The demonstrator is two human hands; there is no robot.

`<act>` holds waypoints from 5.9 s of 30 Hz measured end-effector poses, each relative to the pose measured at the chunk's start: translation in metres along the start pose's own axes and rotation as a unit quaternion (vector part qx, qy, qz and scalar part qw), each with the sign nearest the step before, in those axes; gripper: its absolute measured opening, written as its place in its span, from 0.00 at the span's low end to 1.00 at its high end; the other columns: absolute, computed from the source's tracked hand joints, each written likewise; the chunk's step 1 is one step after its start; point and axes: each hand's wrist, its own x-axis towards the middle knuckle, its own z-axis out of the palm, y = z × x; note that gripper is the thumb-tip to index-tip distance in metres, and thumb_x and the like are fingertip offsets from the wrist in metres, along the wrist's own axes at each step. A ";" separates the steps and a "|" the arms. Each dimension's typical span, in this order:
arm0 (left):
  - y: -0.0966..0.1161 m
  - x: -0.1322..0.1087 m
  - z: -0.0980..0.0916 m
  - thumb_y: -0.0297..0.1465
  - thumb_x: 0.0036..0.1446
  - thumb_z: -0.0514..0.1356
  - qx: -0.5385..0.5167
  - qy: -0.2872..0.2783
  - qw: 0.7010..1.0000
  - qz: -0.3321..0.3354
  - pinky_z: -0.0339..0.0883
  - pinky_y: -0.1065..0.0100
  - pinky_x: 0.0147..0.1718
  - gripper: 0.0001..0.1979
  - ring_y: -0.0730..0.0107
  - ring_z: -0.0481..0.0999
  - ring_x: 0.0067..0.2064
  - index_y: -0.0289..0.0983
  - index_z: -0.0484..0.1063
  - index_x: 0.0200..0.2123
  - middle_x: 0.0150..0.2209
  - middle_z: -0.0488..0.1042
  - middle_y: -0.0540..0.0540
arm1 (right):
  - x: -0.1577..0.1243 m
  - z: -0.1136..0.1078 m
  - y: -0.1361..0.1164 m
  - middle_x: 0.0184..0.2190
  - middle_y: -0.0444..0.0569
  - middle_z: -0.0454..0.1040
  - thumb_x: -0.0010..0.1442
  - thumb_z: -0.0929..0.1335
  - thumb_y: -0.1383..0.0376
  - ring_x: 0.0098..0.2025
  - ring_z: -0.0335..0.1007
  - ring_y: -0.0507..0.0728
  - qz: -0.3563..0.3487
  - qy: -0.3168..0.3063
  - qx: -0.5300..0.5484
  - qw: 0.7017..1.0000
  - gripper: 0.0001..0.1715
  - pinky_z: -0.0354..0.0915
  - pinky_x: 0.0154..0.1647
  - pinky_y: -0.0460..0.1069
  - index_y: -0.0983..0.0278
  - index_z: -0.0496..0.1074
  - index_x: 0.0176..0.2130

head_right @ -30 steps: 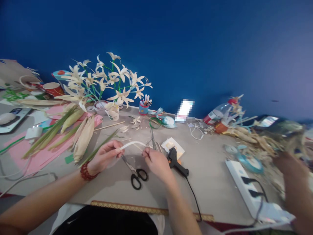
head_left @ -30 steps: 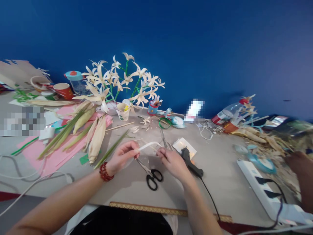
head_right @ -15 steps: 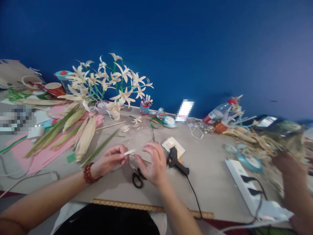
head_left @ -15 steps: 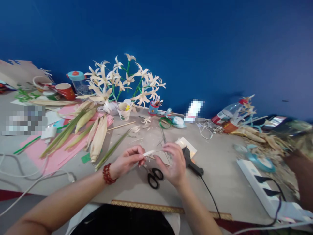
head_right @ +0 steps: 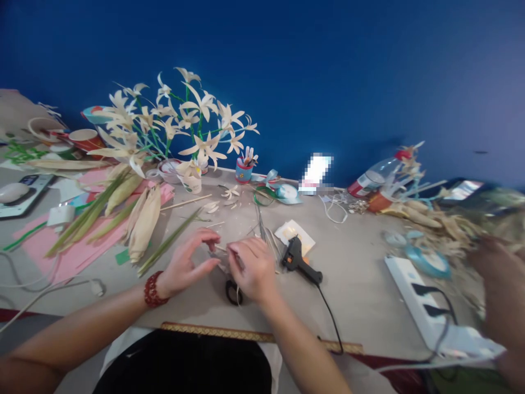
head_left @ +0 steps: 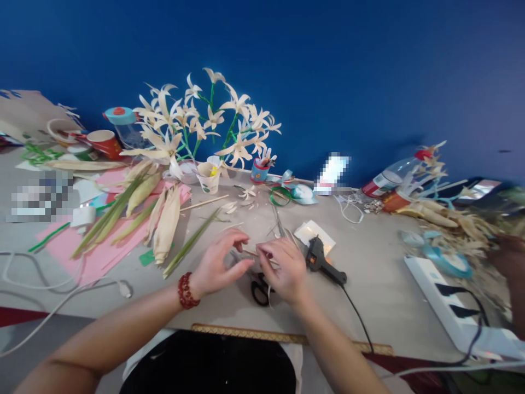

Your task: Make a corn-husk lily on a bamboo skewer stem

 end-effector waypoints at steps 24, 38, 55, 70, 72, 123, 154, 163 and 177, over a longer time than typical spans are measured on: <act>-0.001 0.002 0.005 0.27 0.58 0.58 0.084 -0.006 0.996 -0.030 0.65 0.66 0.37 0.03 0.66 0.72 0.34 0.38 0.70 0.31 0.29 0.74 0.48 | -0.004 0.016 -0.004 0.29 0.47 0.78 0.61 0.67 0.67 0.31 0.73 0.56 0.100 -0.009 0.077 0.992 0.04 0.67 0.34 0.50 0.60 0.73 0.34; -0.004 0.003 0.002 0.25 0.54 0.58 0.161 -0.001 0.986 0.040 0.64 0.62 0.37 0.06 0.65 0.69 0.32 0.39 0.66 0.27 0.26 0.70 0.49 | -0.009 0.016 -0.008 0.25 0.45 0.75 0.61 0.67 0.65 0.26 0.71 0.54 0.128 0.003 0.090 0.988 0.06 0.66 0.30 0.49 0.60 0.71 0.30; 0.001 0.007 0.002 0.25 0.57 0.57 0.115 -0.051 0.992 -0.006 0.64 0.66 0.37 0.05 0.68 0.71 0.33 0.37 0.69 0.29 0.28 0.73 0.49 | -0.008 0.020 -0.008 0.23 0.43 0.75 0.59 0.68 0.67 0.25 0.71 0.53 0.128 0.020 0.100 0.987 0.06 0.66 0.29 0.47 0.61 0.71 0.29; -0.005 0.008 -0.006 0.25 0.56 0.56 0.276 0.002 0.957 0.085 0.63 0.61 0.38 0.04 0.63 0.69 0.33 0.38 0.65 0.29 0.27 0.70 0.48 | -0.008 0.017 -0.006 0.24 0.42 0.76 0.59 0.69 0.67 0.25 0.72 0.52 0.130 0.089 0.072 0.985 0.05 0.66 0.29 0.46 0.61 0.73 0.30; -0.003 0.008 -0.009 0.25 0.55 0.55 0.273 -0.003 0.960 0.067 0.64 0.60 0.39 0.02 0.61 0.70 0.34 0.37 0.66 0.32 0.29 0.70 0.46 | -0.007 0.016 -0.007 0.24 0.42 0.76 0.59 0.68 0.67 0.25 0.72 0.52 0.141 0.105 0.070 0.982 0.05 0.67 0.29 0.46 0.61 0.72 0.30; 0.006 0.011 -0.011 0.34 0.61 0.60 -0.128 -0.173 0.975 -0.054 0.66 0.68 0.36 0.09 0.69 0.72 0.34 0.34 0.73 0.31 0.31 0.74 0.45 | -0.005 0.015 0.012 0.24 0.43 0.71 0.52 0.74 0.50 0.23 0.68 0.52 0.293 -0.014 0.547 0.784 0.19 0.68 0.21 0.46 0.62 0.70 0.32; 0.001 0.010 -0.009 0.39 0.58 0.63 -0.388 -0.244 0.854 -0.248 0.62 0.68 0.35 0.14 0.71 0.69 0.30 0.34 0.70 0.27 0.25 0.71 0.48 | 0.003 -0.006 0.002 0.35 0.44 0.82 0.56 0.69 0.70 0.36 0.75 0.57 -0.166 0.029 0.002 0.986 0.16 0.65 0.55 0.63 0.54 0.75 0.44; 0.000 0.008 -0.005 0.38 0.56 0.65 -0.430 -0.225 0.837 -0.252 0.60 0.69 0.35 0.14 0.71 0.68 0.29 0.34 0.70 0.27 0.23 0.72 0.48 | 0.004 -0.002 0.003 0.27 0.44 0.79 0.53 0.70 0.75 0.31 0.73 0.56 -0.115 0.111 0.062 0.985 0.11 0.68 0.50 0.64 0.59 0.73 0.34; 0.000 0.007 -0.007 0.36 0.55 0.66 -0.382 -0.186 0.875 -0.231 0.63 0.68 0.34 0.11 0.70 0.70 0.30 0.34 0.71 0.28 0.26 0.73 0.47 | 0.003 -0.002 0.011 0.40 0.49 0.77 0.52 0.70 0.74 0.42 0.74 0.60 -0.118 0.086 -0.006 0.989 0.20 0.64 0.56 0.68 0.57 0.72 0.44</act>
